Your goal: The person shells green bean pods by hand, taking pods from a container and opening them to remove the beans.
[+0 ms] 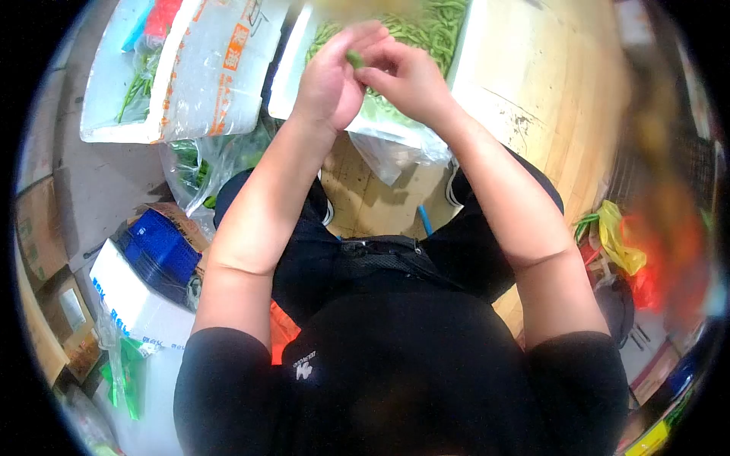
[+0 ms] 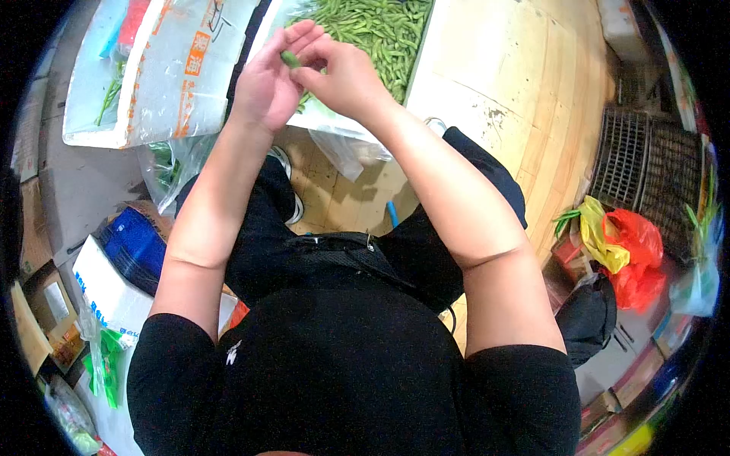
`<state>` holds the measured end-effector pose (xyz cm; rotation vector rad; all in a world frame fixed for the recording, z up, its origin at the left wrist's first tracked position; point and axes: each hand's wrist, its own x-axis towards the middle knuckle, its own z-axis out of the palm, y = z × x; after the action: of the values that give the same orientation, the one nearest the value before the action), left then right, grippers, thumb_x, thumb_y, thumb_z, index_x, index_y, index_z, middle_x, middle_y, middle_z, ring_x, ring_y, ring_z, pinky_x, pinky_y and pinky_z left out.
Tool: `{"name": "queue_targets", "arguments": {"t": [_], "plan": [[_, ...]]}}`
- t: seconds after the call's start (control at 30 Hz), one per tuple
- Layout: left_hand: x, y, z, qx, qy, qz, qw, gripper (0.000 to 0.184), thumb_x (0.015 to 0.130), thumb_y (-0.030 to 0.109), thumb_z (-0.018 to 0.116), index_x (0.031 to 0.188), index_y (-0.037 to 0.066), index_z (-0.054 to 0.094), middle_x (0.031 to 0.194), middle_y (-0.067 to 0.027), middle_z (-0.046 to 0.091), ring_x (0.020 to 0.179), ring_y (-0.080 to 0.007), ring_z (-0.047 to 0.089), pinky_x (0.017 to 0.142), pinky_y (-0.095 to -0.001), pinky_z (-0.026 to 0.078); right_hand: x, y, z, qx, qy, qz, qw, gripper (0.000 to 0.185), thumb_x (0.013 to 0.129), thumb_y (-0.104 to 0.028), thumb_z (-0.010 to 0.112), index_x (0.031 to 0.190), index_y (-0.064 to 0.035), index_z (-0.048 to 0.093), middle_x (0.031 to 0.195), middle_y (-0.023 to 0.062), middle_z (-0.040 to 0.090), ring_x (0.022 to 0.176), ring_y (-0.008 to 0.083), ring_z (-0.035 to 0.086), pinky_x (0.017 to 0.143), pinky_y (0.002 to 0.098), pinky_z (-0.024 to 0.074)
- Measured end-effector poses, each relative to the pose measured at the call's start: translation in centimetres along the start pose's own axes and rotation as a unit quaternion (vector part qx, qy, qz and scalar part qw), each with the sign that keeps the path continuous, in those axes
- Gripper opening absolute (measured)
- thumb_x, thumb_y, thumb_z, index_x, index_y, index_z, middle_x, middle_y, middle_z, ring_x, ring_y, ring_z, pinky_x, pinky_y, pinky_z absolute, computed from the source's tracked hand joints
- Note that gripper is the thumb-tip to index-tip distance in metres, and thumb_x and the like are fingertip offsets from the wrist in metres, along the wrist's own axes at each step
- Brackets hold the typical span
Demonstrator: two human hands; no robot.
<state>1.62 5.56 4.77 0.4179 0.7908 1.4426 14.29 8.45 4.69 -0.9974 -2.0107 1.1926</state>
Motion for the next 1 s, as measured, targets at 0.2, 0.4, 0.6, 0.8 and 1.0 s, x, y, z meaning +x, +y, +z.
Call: {"name": "queue_targets", "arguments": {"t": [0.2, 0.4, 0.6, 0.8, 1.0], "plan": [[-0.2, 1.2, -0.8, 0.257, -0.008, 0.056, 0.965, 0.027, 0.088, 0.02, 0.051, 0.106, 0.0, 0.057, 0.1, -0.0061, 0.059, 0.09, -0.0114, 0.054, 0.078, -0.0254, 0.044, 1.8, -0.8, -2.4, -0.028, 0.02, 0.022, 0.999, 0.015, 0.072, -0.015, 0.064, 0.086, -0.0075, 0.064, 0.077, 0.0086, 0.064, 0.067, 0.0193, 0.06, 0.063, 0.0289, 0.0475], [-0.9, 2.3, -1.4, 0.365, -0.009, 0.08, 0.928, 0.022, 0.081, 0.015, 0.063, 0.097, 0.0, 0.062, 0.081, -0.0044, 0.063, 0.071, -0.0079, 0.058, 0.066, -0.0203, 0.047, 2.1, -1.0, -3.1, -0.228, 0.083, -0.191, 0.951, 0.011, 0.07, -0.014, 0.064, 0.081, -0.0121, 0.066, 0.075, 0.0063, 0.059, 0.08, 0.026, 0.054, 0.072, 0.0353, 0.0454], [-1.1, 1.7, -1.7, 0.423, -0.025, 0.083, 0.902, 0.02, 0.081, 0.015, 0.062, 0.093, -0.001, 0.062, 0.079, -0.0041, 0.063, 0.069, -0.0082, 0.058, 0.063, -0.02, 0.047, 1.2, -1.5, -4.0, -0.274, 0.021, -0.201, 0.94, 0.014, 0.07, -0.011, 0.066, 0.084, -0.0071, 0.065, 0.078, 0.0086, 0.059, 0.08, 0.0267, 0.053, 0.071, 0.0356, 0.0442], [-1.5, 1.9, -0.9, 0.555, -0.09, 0.008, 0.827, 0.022, 0.085, 0.018, 0.056, 0.092, -0.002, 0.061, 0.077, -0.0046, 0.062, 0.067, -0.0083, 0.057, 0.06, -0.0195, 0.046, 0.3, -0.6, -4.4, -0.269, -0.05, -0.19, 0.943, 0.01, 0.067, -0.012, 0.065, 0.076, -0.0078, 0.066, 0.073, 0.0073, 0.059, 0.077, 0.0254, 0.055, 0.07, 0.0359, 0.0456], [-1.4, 1.8, -0.2, 0.294, -0.057, -0.007, 0.954, 0.019, 0.085, 0.016, 0.056, 0.093, -0.001, 0.06, 0.077, -0.005, 0.061, 0.065, -0.0085, 0.056, 0.06, -0.0195, 0.046, 0.6, -0.8, -4.7, -0.165, 0.053, -0.221, 0.96, 0.008, 0.068, -0.012, 0.066, 0.074, -0.0072, 0.065, 0.068, 0.0068, 0.059, 0.069, 0.0252, 0.056, 0.065, 0.0342, 0.0453]]}}
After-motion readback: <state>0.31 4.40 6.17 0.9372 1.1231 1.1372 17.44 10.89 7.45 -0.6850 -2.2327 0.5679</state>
